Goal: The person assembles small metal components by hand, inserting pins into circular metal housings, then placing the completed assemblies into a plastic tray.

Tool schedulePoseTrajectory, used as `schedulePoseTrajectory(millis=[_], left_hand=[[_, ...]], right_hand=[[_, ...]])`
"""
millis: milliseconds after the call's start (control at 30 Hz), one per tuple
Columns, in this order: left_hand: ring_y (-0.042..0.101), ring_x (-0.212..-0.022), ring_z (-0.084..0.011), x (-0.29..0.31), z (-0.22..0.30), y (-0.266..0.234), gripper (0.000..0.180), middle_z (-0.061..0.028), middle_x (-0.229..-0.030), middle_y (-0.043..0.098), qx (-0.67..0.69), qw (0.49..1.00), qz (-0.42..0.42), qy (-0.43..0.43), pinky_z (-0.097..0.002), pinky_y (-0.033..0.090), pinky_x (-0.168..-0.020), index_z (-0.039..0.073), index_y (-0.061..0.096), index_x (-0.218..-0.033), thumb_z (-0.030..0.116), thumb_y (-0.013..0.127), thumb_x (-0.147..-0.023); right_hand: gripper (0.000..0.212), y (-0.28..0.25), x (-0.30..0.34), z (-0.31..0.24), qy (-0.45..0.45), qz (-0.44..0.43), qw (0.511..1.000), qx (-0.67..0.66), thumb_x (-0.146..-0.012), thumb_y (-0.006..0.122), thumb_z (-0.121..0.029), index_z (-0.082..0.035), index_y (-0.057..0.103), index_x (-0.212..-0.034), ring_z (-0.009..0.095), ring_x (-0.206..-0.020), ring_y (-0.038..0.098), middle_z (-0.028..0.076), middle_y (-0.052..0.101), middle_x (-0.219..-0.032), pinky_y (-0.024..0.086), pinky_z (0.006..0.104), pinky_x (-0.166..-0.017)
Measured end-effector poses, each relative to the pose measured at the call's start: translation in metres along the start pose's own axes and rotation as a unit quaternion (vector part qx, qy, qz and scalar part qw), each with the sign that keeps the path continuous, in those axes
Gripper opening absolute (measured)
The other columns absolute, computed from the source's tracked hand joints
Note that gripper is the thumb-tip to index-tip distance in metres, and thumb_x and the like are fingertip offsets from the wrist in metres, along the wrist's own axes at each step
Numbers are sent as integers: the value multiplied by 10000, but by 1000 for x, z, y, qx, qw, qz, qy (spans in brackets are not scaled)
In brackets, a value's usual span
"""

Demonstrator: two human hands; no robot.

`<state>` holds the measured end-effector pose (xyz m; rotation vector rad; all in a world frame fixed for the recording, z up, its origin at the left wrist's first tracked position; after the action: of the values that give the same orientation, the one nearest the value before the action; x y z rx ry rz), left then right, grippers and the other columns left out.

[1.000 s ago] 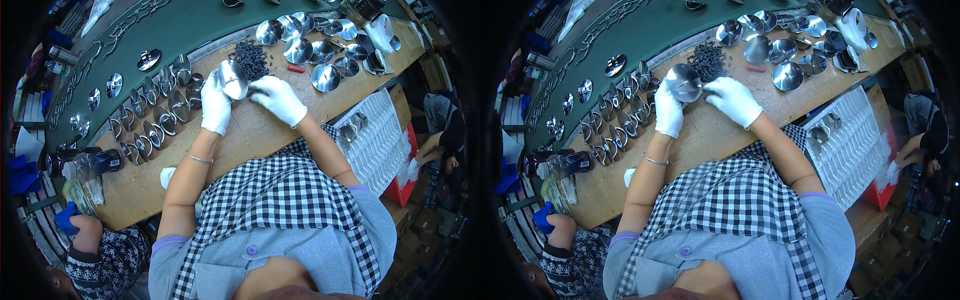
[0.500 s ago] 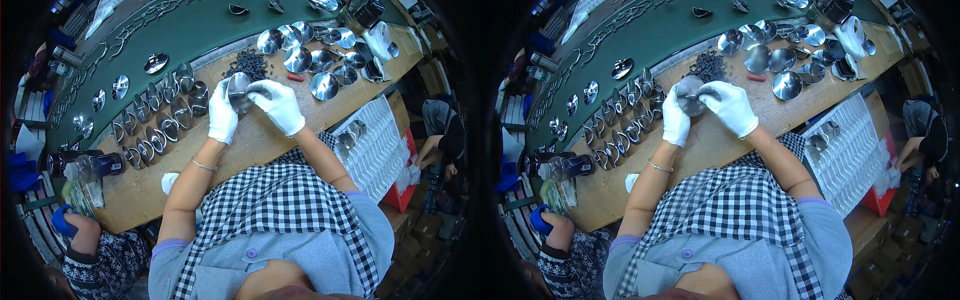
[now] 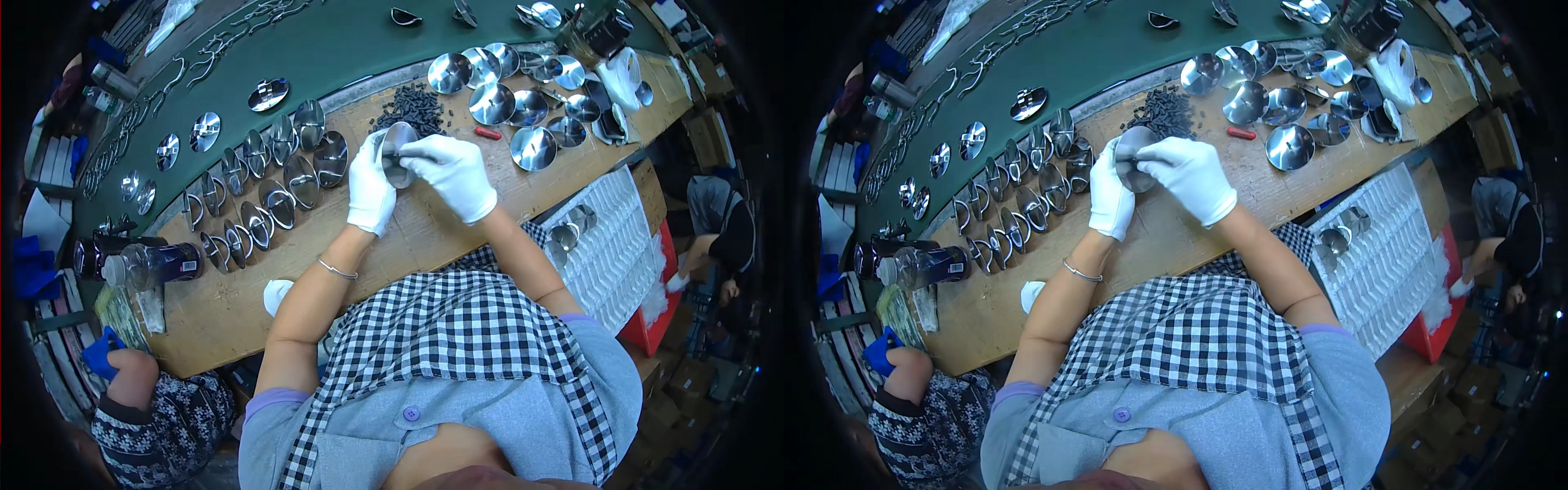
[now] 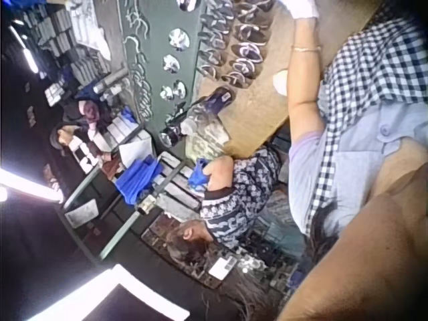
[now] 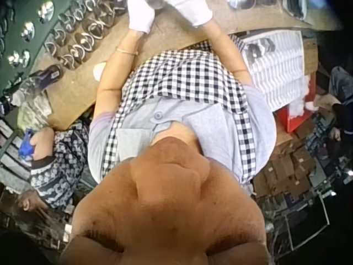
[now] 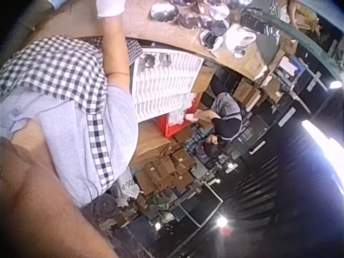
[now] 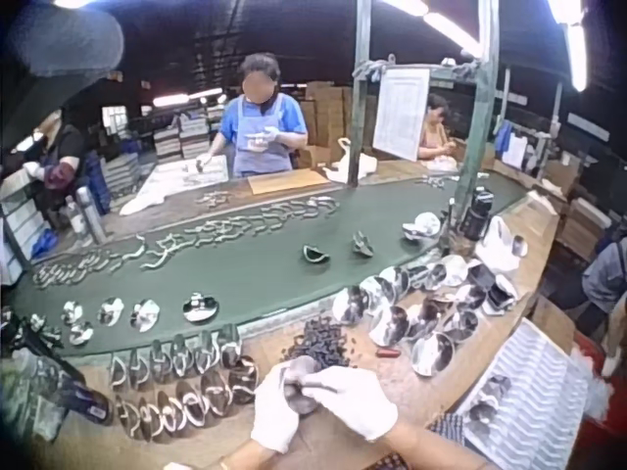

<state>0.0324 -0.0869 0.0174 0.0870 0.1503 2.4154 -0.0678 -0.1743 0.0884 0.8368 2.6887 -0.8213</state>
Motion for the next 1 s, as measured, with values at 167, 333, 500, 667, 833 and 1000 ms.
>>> schedulePoseTrajectory(millis=[167, 333, 500, 667, 833, 1000], left_hand=[[620, -972, -186, 0, 16, 0, 290, -128, -1050, 653, -96, 990, 13, 107, -310, 497, -856, 3, 575, -1162, 15, 474, -890], [601, -823, -126, -4, 5, -5, 302, -84, -1003, 649, 52, 998, 27, -33, -263, 489, -723, 11, 561, -1193, 185, 483, -958], [538, -684, -80, 6, 0, 7, 333, -62, -994, 649, 57, 994, -47, -86, -225, 437, -611, 41, 558, -1200, 254, 521, -947], [544, -686, -94, 6, 6, 11, 310, -40, -892, 622, 28, 995, -68, -73, -250, 440, -613, 36, 589, -1163, 242, 512, -944], [564, -743, -154, 7, 1, 9, 366, -120, -977, 623, 34, 986, -86, -138, -302, 462, -712, -32, 560, -1172, 250, 487, -950], [495, -619, -96, 6, -12, 13, 355, -31, -746, 573, 30, 991, -68, -115, -245, 395, -552, 19, 582, -1122, 319, 483, -960]], right_hand=[[299, -16, -14, 30, 109, 122, 979, -125, -844, 690, -167, 42, 630, -1049, 108, -679, 619, 80, 672, -822, 501, 249, -629], [265, -3, -42, 32, 292, -63, 940, -168, -871, 632, -252, 13, 641, -863, 92, -470, 540, 43, 586, -628, 387, 219, -418], [247, 5, -140, 99, 282, 23, 925, -255, -924, 533, -103, 91, 527, -1076, 213, -758, 642, 171, 613, -976, 539, 278, -616], [270, 65, -205, 144, 135, -45, 925, -352, -910, 558, -51, 98, 525, -1133, 315, -1025, 607, 210, 555, -1200, 529, 344, -888], [294, 159, -217, 59, 213, -147, 936, -237, -803, 687, -42, 57, 591, -1063, 190, -727, 670, 153, 664, -877, 527, 265, -586], [568, 180, -229, 59, 217, -116, 964, -96, -685, 779, -61, 101, 496, -1151, 178, -612, 647, 191, 648, -872, 496, 278, -475]])
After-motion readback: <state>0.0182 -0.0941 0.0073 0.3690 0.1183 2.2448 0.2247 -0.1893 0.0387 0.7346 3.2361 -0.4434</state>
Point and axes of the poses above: each hand's wrist, its own x-axis away from the middle knuckle, its own y-axis out of the palm, z = x × y, the point moved 7 cm from there along -x, towards the middle knuckle
